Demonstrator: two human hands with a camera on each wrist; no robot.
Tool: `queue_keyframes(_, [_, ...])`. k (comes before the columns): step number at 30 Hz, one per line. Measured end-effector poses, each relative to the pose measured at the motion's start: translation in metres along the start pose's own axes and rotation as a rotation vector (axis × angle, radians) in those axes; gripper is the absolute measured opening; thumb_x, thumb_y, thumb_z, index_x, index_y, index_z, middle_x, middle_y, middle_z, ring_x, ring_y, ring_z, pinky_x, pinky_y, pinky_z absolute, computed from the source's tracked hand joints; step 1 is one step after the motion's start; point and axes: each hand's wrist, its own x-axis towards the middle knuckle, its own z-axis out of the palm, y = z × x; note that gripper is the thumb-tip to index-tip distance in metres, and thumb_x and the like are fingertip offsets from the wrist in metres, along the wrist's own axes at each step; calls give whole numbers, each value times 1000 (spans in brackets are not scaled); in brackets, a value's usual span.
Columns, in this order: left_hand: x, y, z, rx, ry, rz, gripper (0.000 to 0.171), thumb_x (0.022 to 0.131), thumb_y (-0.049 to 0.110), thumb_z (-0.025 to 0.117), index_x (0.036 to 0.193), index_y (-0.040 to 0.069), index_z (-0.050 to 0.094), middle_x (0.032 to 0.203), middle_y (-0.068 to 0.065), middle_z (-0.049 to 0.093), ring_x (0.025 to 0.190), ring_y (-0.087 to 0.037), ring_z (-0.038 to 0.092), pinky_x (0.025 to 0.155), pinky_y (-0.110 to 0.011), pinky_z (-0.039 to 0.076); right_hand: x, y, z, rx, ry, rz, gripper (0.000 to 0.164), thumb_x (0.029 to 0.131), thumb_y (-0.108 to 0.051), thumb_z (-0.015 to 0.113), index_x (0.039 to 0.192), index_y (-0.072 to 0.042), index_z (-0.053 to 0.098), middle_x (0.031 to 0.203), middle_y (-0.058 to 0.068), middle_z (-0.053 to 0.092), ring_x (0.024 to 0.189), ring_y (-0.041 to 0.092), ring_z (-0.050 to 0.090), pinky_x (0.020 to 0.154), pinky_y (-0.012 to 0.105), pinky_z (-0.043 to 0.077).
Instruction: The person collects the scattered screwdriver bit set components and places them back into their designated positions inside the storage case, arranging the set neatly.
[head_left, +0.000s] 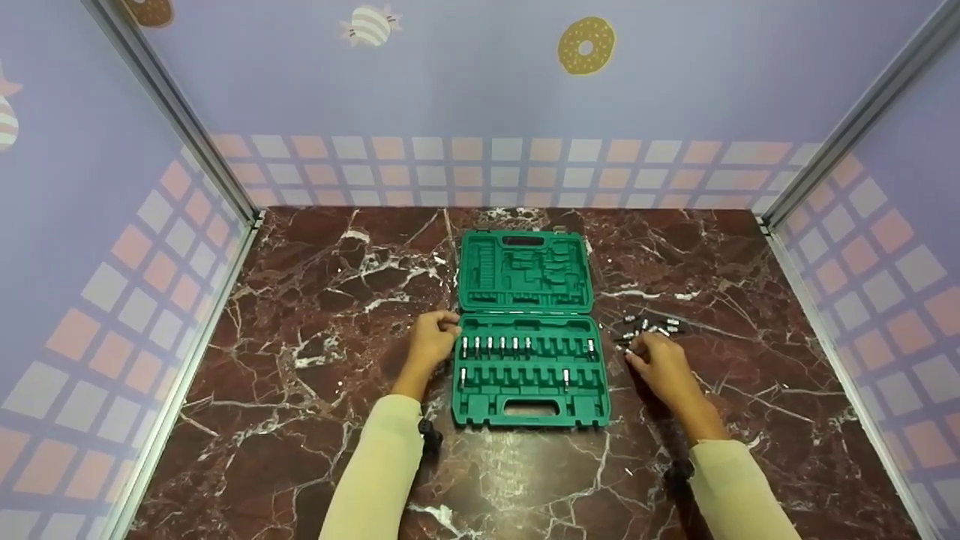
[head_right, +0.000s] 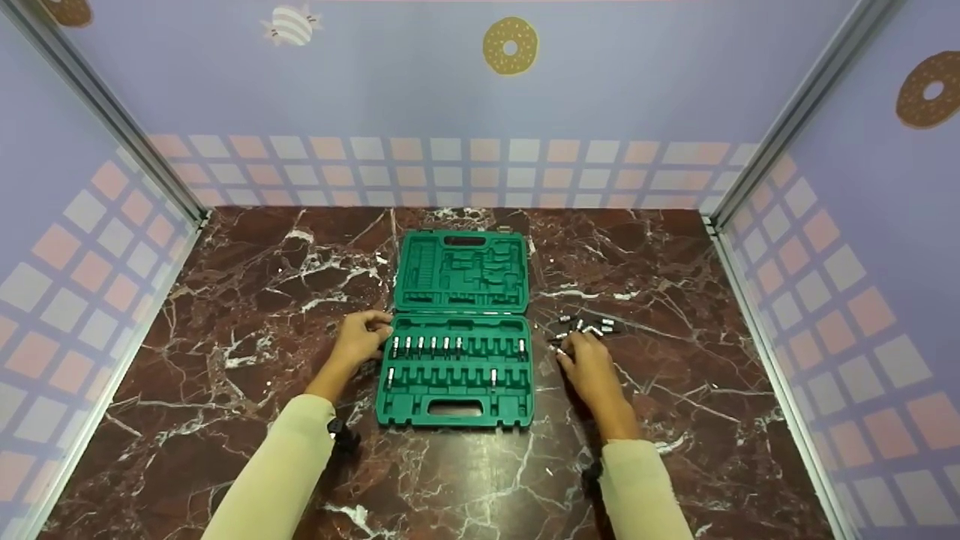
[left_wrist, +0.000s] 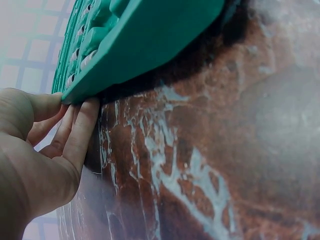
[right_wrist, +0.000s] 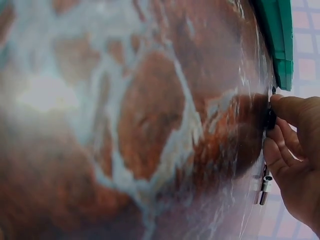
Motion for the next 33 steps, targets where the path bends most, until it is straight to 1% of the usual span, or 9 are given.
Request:
queue_keyframes(5, [0,-1,0,3,-5,1,18,95,-1,67,110,0,77,101,-17,74,94,-31,69,80,-43,56,1,-5,-1,50,-2,20,13,86,0,80,94,0,70,86,13,71,78,27,66,72,41,54])
queue_keyframes(8, [0,-2,0,6,-6,6,18,95,0,67,110,0,77,100,-17,74,93,-31,68,80,-44,55,2,-9,-2,73,-1,9,16,86,0,80,99,1,71,86,13,70,77,27,67,70,39,54])
queue_keyframes(11, [0,-1,0,9,-4,13,18,95,-1,66,110,-1,76,100,-18,74,92,-31,69,80,-43,56,3,-13,-3,87,-2,-3,16,87,-1,80,102,0,73,87,12,71,78,26,67,70,37,54])
queue_keyframes(14, [0,0,-1,2,-7,5,19,95,-1,66,110,-1,76,101,-18,74,94,-32,69,81,-44,56,6,-19,-4,129,-18,14,15,89,-3,79,102,-2,74,89,10,71,79,23,66,71,34,52])
queue_keyframes(18, [0,0,0,-6,-14,-9,19,96,0,66,111,-1,76,104,-18,74,97,-33,69,83,-44,56,10,-29,-5,215,-61,88,13,92,-6,77,104,-6,73,89,8,72,79,17,63,73,30,50])
queue_keyframes(23, [1,0,0,0,-4,-6,19,95,0,67,111,-1,77,103,-18,75,99,-33,70,86,-45,56,16,-43,-2,342,-120,170,12,95,-7,74,106,-5,72,93,9,72,80,14,62,71,25,50])
queue_keyframes(27, [0,0,0,2,1,-3,18,94,-1,67,110,-1,77,102,-18,75,98,-32,70,85,-45,57,21,-55,1,415,-161,181,12,95,-7,72,107,-3,69,97,12,71,82,14,64,70,24,52])
queue_keyframes(33, [0,0,-1,2,-2,-8,19,94,-1,67,110,0,77,101,-17,75,96,-32,70,84,-45,57,28,-70,9,464,-217,138,15,96,-4,71,110,0,69,97,13,71,82,16,68,71,24,54])
